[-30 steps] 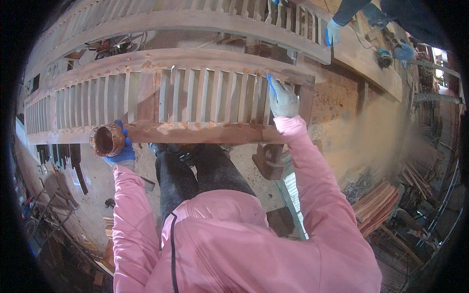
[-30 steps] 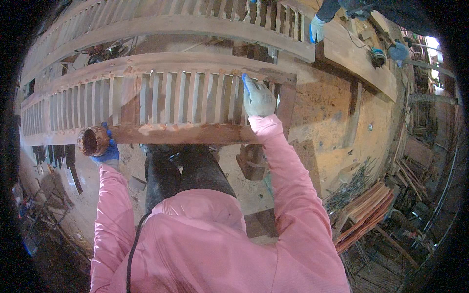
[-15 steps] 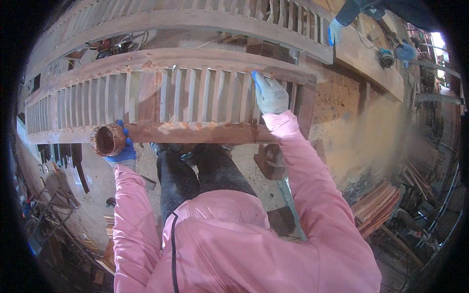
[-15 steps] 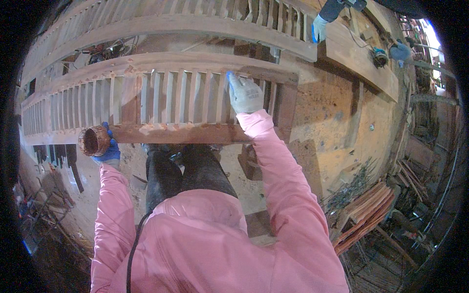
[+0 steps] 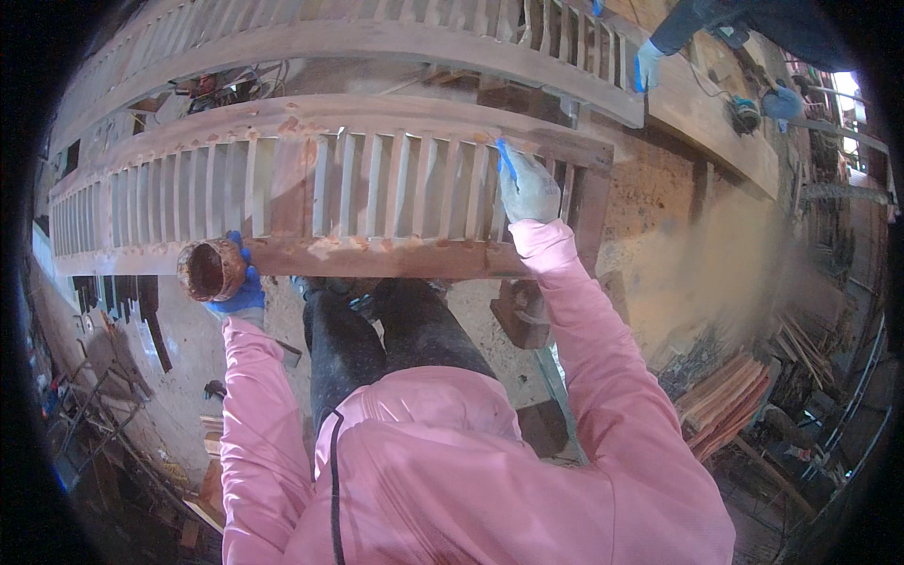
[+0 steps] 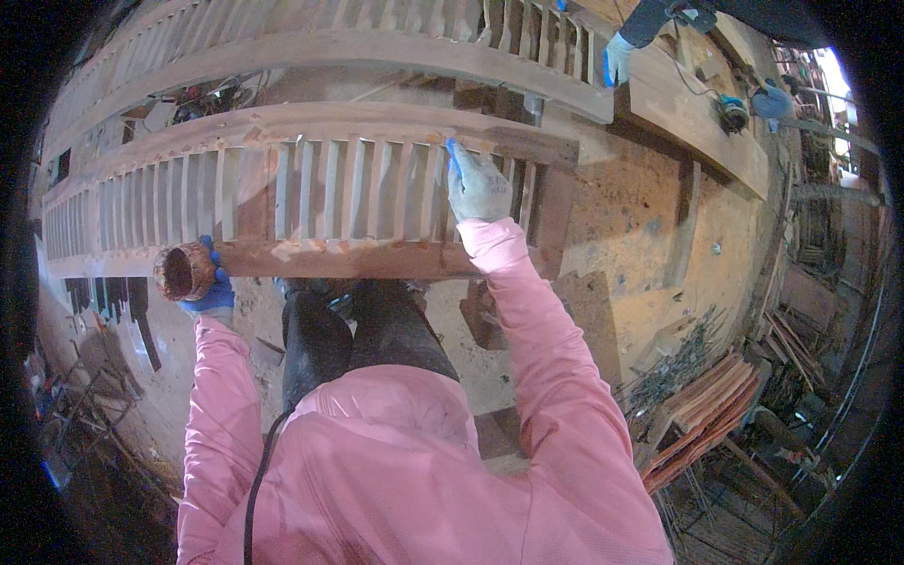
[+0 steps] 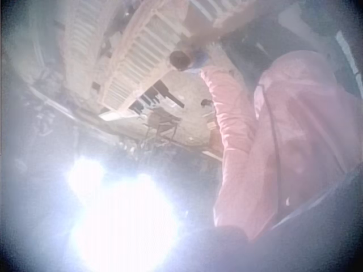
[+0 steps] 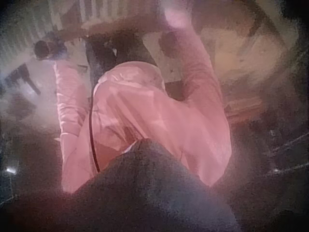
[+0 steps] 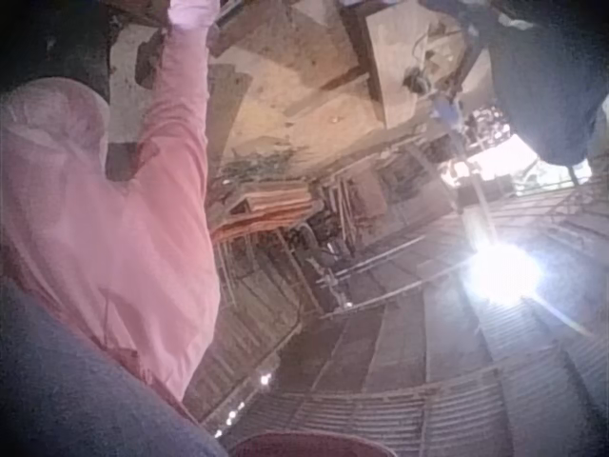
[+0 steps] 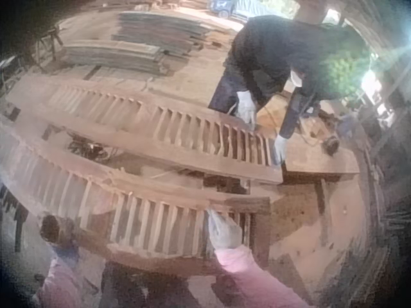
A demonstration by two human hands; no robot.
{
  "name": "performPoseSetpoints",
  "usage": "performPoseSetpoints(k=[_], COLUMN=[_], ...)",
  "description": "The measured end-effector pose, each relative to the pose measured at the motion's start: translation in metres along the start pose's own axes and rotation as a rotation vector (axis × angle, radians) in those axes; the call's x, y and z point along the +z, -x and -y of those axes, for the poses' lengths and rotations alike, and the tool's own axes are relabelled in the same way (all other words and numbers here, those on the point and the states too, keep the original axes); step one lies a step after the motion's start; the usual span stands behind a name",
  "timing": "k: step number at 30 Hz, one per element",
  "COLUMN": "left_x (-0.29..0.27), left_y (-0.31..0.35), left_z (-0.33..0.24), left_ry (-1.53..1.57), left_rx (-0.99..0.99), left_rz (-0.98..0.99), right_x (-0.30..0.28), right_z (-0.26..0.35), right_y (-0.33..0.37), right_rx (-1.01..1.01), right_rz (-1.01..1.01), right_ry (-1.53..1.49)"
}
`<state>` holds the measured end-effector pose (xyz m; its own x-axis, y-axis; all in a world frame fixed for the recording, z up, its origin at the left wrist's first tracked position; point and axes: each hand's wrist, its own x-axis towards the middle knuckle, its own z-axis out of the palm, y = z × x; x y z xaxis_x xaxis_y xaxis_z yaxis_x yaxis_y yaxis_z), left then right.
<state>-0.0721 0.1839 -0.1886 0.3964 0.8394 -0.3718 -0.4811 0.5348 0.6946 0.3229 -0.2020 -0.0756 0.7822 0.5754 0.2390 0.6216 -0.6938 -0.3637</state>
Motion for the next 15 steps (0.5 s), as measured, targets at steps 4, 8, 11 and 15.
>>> performPoseSetpoints(k=[4, 8, 11, 15], left_x=[0.008, 0.003, -0.005, 0.011], left_y=[0.007, 0.008, 0.009, 0.011], left_z=[-0.007, -0.009, -0.013, -0.004], left_ry=[0.001, -0.048, -0.081, -0.045], left_rx=[0.006, 0.010, -0.017, 0.045], left_rz=[0.034, 0.109, 0.189, 0.137], right_x=[0.008, 0.023, 0.022, 0.022], right_z=[0.015, 0.026, 0.034, 0.026], right_y=[-0.010, -0.014, -0.009, 0.001], right_rx=[-0.151, -0.292, -0.308, -0.366], right_rz=[0.038, 0.102, 0.228, 0.259], right_ry=[0.029, 0.194, 0.328, 0.305])
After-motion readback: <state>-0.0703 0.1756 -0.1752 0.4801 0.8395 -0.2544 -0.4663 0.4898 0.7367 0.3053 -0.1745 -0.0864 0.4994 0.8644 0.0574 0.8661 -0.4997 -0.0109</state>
